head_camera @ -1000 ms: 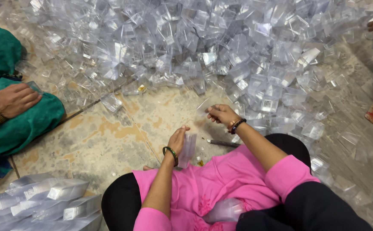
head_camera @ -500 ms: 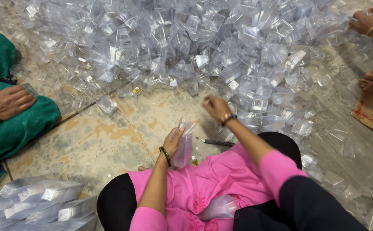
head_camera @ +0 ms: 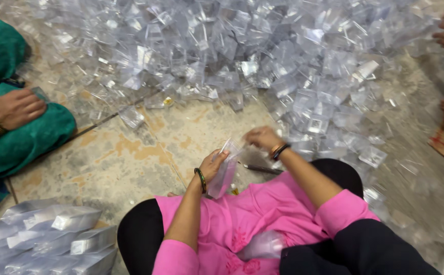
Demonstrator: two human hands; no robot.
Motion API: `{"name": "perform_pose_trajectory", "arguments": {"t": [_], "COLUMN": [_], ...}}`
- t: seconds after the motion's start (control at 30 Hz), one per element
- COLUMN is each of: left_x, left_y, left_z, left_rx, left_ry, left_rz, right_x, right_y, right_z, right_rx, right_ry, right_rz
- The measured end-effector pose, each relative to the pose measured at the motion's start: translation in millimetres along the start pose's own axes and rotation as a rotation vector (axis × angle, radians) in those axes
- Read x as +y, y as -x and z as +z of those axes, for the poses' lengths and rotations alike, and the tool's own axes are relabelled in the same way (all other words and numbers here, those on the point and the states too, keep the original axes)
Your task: The person sits cross-legged on the floor among large piles of small clear plastic cups. They pick up cups one at a time, press each into an open cup to nest it, and build up stacks, setting completed stacks aside with the growing pile of finished stacks.
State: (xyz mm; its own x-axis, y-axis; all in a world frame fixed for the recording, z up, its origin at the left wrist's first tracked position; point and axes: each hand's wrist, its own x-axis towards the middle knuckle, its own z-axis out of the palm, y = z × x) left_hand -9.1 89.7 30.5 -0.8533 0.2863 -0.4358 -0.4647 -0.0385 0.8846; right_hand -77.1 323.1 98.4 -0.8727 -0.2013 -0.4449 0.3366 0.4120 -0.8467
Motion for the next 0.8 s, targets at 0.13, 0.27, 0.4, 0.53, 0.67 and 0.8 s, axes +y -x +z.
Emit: {"name": "perform_pose_trajectory", "arguments": {"t": [0.13,0.27,0.4,0.53,0.67,0.8], "left_x": [20,38,39,23,9,16], "left_y": [42,106,154,181,213,254], "left_z": [30,50,67,84,98,112], "left_rx": [-0.057,0.275,0.358,0.274,0.191,0.446], "left_ry": [0.012,-0.594,-0.767,-0.355,-0.173,-0.574], "left_rz": [0.081,0.485,0.592,0.431,0.340,0.667], "right_x": [25,30,25,17,17,27], "right_y": [47,107,168,217,257,286], "right_z": [26,20,38,45,50,54], "right_rx": [0.078,0.122,-0.121,-0.084,-0.123,-0.173], "right_ry": [-0.130,-0.213,-0.361,-0.359,-0.308,-0.291], "right_rz": [-0.267,-0.328,-0.297,-0.382,-0.481,-0.612]}}
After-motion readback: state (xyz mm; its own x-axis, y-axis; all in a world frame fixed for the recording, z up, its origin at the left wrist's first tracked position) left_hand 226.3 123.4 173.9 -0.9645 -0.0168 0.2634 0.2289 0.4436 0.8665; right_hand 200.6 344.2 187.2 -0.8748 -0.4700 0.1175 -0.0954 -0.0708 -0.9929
